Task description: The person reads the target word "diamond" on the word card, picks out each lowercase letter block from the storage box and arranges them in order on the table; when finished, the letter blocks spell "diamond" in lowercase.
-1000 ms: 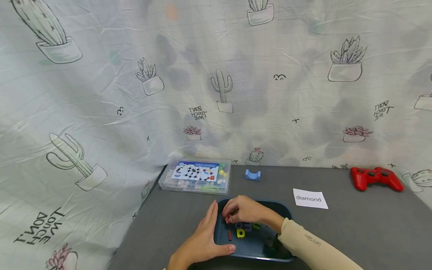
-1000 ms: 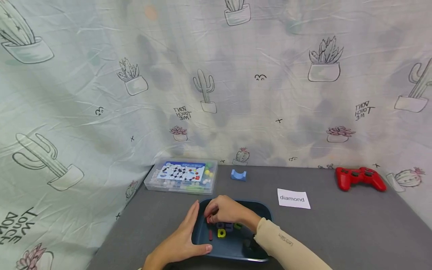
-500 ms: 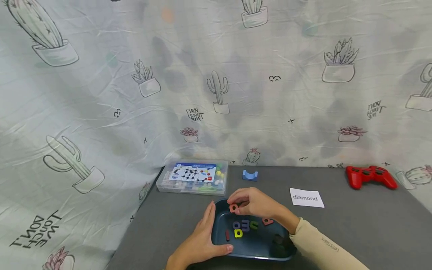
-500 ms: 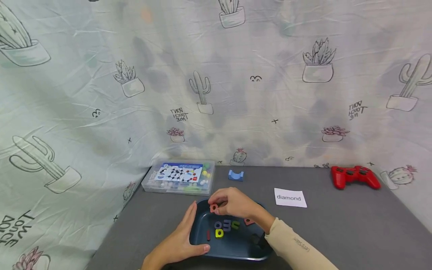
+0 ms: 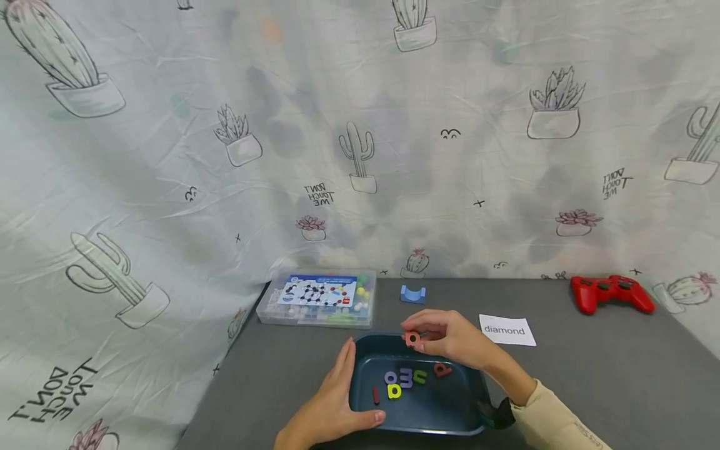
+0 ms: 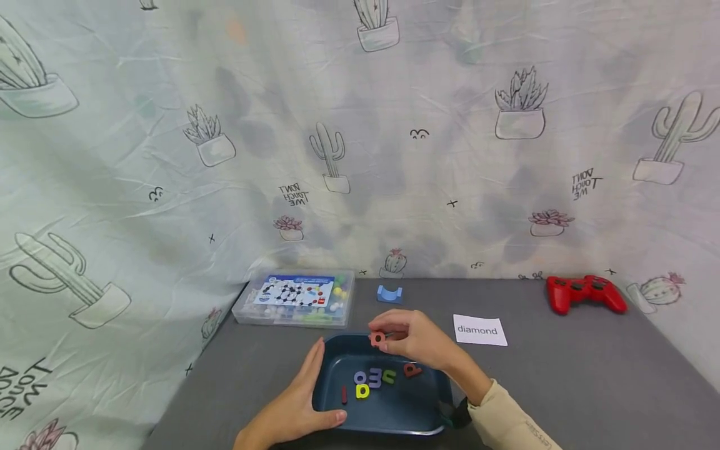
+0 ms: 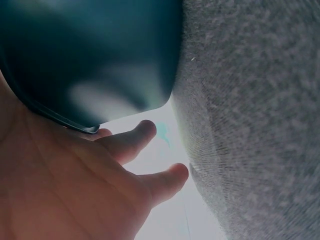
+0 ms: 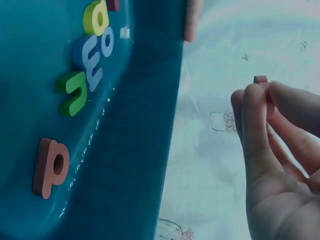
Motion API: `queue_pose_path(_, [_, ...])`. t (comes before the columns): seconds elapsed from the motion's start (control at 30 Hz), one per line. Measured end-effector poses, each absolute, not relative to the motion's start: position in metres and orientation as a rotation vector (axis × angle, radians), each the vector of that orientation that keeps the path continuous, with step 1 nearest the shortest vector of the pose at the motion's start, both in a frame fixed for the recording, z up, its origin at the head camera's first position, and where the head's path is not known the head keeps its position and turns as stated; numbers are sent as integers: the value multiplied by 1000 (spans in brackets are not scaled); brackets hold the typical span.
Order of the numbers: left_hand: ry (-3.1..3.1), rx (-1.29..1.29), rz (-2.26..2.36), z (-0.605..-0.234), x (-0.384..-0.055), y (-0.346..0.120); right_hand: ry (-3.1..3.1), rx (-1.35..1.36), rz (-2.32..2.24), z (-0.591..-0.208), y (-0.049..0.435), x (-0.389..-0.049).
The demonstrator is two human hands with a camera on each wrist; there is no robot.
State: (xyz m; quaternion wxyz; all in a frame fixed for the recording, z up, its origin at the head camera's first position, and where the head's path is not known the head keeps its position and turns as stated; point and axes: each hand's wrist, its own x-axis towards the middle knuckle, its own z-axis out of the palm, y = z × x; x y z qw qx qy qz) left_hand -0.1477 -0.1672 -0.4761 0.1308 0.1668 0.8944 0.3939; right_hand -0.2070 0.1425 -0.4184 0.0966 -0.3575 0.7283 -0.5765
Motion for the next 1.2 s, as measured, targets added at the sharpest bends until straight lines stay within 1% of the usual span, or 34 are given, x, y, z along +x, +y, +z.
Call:
queue_pose_path(0.23, [2575,466,1163,-477,-148,-167,2154,-946,-1780,-414,156,-197])
queue_pose_path(0.63, [2614,440,1126,-477,-149,-165,2186,-994,-1801,-411,175,-192])
queue_pose_path(1.0, [2586,460,1159,-477,-150,-165,2218,-862,-1815,-413,192,-186])
queue_pose_path(1.2, [2572,467,1174,-477,-150,-166,2249,-878,-1804,-420,207,-184])
